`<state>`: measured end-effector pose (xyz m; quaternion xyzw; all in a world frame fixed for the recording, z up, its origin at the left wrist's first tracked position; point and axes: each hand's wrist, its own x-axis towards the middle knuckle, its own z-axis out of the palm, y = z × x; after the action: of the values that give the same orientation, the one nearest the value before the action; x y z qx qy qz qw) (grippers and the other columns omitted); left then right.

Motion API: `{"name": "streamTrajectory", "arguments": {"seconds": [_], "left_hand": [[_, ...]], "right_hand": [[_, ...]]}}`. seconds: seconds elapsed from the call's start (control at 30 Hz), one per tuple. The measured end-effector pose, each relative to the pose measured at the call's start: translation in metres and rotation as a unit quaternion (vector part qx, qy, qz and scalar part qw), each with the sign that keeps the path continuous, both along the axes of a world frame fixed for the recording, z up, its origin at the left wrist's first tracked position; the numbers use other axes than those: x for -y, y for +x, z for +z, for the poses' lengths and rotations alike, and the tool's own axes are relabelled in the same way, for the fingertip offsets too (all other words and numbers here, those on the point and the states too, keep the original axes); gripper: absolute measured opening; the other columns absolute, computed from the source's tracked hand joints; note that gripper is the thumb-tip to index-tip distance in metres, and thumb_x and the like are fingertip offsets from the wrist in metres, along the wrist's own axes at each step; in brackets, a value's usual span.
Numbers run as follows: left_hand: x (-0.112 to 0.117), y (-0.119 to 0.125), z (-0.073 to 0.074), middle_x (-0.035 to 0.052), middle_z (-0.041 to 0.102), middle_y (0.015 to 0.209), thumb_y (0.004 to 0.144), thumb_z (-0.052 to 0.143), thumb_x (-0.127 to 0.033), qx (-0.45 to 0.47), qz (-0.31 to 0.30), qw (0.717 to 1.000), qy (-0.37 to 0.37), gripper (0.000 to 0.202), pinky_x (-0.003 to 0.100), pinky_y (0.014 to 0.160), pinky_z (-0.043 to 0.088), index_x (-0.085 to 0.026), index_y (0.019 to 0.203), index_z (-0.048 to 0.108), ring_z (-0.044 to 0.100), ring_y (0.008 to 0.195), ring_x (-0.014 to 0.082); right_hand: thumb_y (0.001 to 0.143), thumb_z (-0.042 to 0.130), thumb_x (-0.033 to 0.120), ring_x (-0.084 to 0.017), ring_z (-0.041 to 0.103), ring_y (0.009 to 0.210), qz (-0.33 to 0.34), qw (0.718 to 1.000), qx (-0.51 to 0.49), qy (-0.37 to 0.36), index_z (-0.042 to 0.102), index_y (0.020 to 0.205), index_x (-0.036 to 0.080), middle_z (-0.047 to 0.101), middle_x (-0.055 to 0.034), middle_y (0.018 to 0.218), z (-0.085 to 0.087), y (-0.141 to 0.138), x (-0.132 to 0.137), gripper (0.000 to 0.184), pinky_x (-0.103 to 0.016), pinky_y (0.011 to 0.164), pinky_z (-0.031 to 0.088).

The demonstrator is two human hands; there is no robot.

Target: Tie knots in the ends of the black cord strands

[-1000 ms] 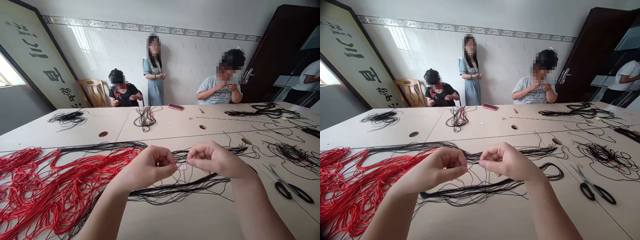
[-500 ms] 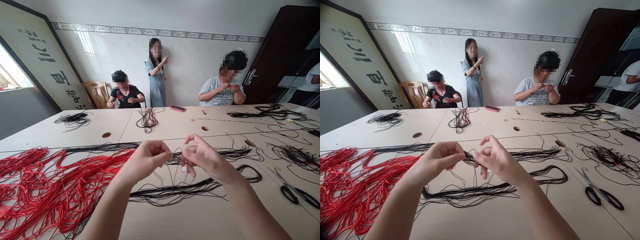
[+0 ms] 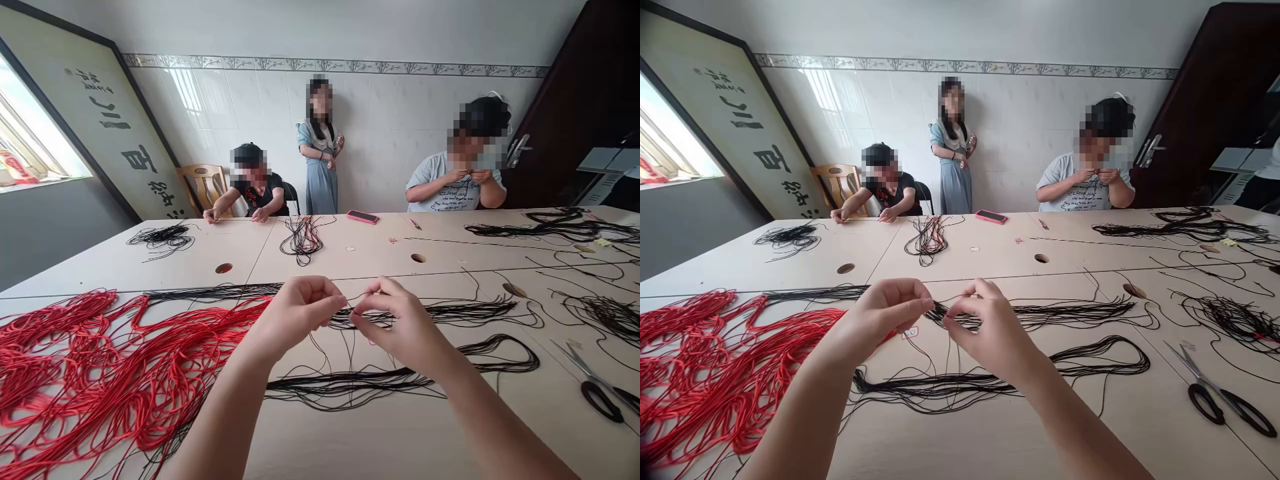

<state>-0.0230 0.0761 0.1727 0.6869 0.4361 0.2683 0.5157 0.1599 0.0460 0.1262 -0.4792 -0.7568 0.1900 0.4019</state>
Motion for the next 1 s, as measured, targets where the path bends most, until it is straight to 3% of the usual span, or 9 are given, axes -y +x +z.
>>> {"name": "streamTrajectory", "arguments": {"seconds": [0.1,0.2,0.37,0.5,0.7,0.8,0.9,1.0], "left_hand": [[-0.003,-0.003,0.001,-0.0062,0.039,0.050,0.076,0.057,-0.038,-0.016,0.032,0.999,0.012,0.023,0.019,0.043,0.019,-0.015,0.073,0.056,0.027,0.045,0.0056],[-0.005,-0.004,0.001,-0.0057,0.040,0.050,0.075,0.058,-0.040,-0.030,0.055,0.998,0.024,0.024,0.019,0.043,0.019,-0.015,0.073,0.057,0.027,0.045,0.0060],[-0.008,-0.004,-0.004,-0.0042,0.043,0.052,0.072,0.059,-0.044,-0.040,0.066,0.996,0.036,0.029,0.020,0.044,0.022,-0.015,0.075,0.059,0.033,0.047,0.0076],[-0.011,-0.005,-0.006,-0.0042,0.043,0.053,0.072,0.059,-0.047,-0.043,0.062,0.996,0.039,0.032,0.019,0.044,0.021,-0.015,0.075,0.059,0.032,0.047,0.0075],[-0.009,-0.005,-0.003,-0.0042,0.042,0.055,0.076,0.057,-0.043,-0.045,0.034,0.998,0.030,0.028,0.019,0.044,0.020,-0.016,0.078,0.059,0.028,0.048,0.0068],[-0.005,-0.001,-0.004,-0.0042,0.040,0.056,0.076,0.056,-0.042,-0.036,0.018,0.999,0.037,0.027,0.020,0.043,0.019,-0.015,0.079,0.060,0.027,0.048,0.0067],[-0.001,0.005,-0.005,-0.0042,0.038,0.054,0.076,0.056,-0.040,-0.036,-0.004,0.998,0.056,0.026,0.020,0.044,0.022,-0.014,0.077,0.061,0.030,0.049,0.0075],[0.003,0.008,-0.006,-0.0050,0.035,0.053,0.077,0.056,-0.038,-0.033,-0.026,0.997,0.063,0.024,0.019,0.044,0.021,-0.014,0.077,0.062,0.028,0.049,0.0071]], "right_hand": [[0.080,0.058,0.028,-0.024,0.047,0.108,-0.029,0.999,0.028,0.022,0.064,0.077,0.023,0.050,-0.0068,0.109,0.001,0.008,-0.001,0.008,-0.039,0.091,0.039],[0.082,0.056,0.028,-0.023,0.047,0.111,-0.043,0.998,0.028,0.023,0.062,0.078,0.023,0.051,-0.0052,0.117,0.005,0.023,-0.002,0.009,-0.040,0.094,0.037],[0.086,0.051,0.037,-0.018,0.058,0.086,-0.017,0.993,-0.081,-0.079,0.056,0.089,0.021,0.061,-0.0049,0.088,0.013,0.040,0.000,0.017,-0.031,0.078,0.046],[0.088,0.048,0.036,-0.013,0.050,0.064,-0.008,0.987,-0.105,-0.118,0.055,0.088,0.018,0.053,-0.0016,0.073,0.021,0.038,0.007,0.019,-0.025,0.058,0.043],[0.085,0.052,0.027,-0.012,0.047,0.066,-0.025,0.999,-0.026,-0.035,0.059,0.081,0.019,0.052,-0.0018,0.075,0.023,0.036,0.009,0.011,-0.023,0.056,0.039],[0.083,0.054,0.025,-0.012,0.045,0.063,0.015,1.000,0.025,0.000,0.061,0.078,0.021,0.054,-0.0015,0.075,0.021,0.032,0.009,0.010,-0.024,0.056,0.037],[0.082,0.054,0.023,-0.012,0.046,0.063,0.051,0.998,0.016,0.022,0.061,0.078,0.021,0.055,-0.0016,0.076,0.019,0.023,0.010,0.009,-0.025,0.056,0.036],[0.082,0.054,0.023,-0.012,0.048,0.066,0.034,0.999,-0.019,0.037,0.061,0.077,0.020,0.054,-0.0019,0.074,0.016,0.016,0.010,0.009,-0.025,0.057,0.037]]}}
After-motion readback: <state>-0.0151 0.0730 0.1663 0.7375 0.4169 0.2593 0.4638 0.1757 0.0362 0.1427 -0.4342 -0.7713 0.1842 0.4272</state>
